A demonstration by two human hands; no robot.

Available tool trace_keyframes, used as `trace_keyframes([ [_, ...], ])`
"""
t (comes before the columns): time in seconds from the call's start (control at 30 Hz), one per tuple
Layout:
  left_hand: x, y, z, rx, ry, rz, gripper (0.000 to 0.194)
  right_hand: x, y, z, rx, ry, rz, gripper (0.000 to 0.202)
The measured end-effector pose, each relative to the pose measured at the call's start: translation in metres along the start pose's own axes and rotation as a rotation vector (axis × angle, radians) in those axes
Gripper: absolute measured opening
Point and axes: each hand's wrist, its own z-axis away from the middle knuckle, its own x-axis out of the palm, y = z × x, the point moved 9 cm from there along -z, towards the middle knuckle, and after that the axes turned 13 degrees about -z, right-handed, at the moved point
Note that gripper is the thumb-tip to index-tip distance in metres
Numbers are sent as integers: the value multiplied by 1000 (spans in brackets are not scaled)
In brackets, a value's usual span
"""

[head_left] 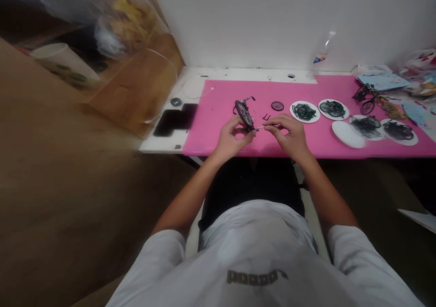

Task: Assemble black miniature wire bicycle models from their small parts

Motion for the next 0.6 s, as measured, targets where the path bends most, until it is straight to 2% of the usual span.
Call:
trace_keyframes([
  [0.4, 2, -6, 1, 7, -39, 6, 30, 1, -2, 1, -35, -16, 52, 36],
  [0.6, 1, -10, 1, -27, -33, 26, 34, 1, -2, 2, -59, -65, 132, 32],
])
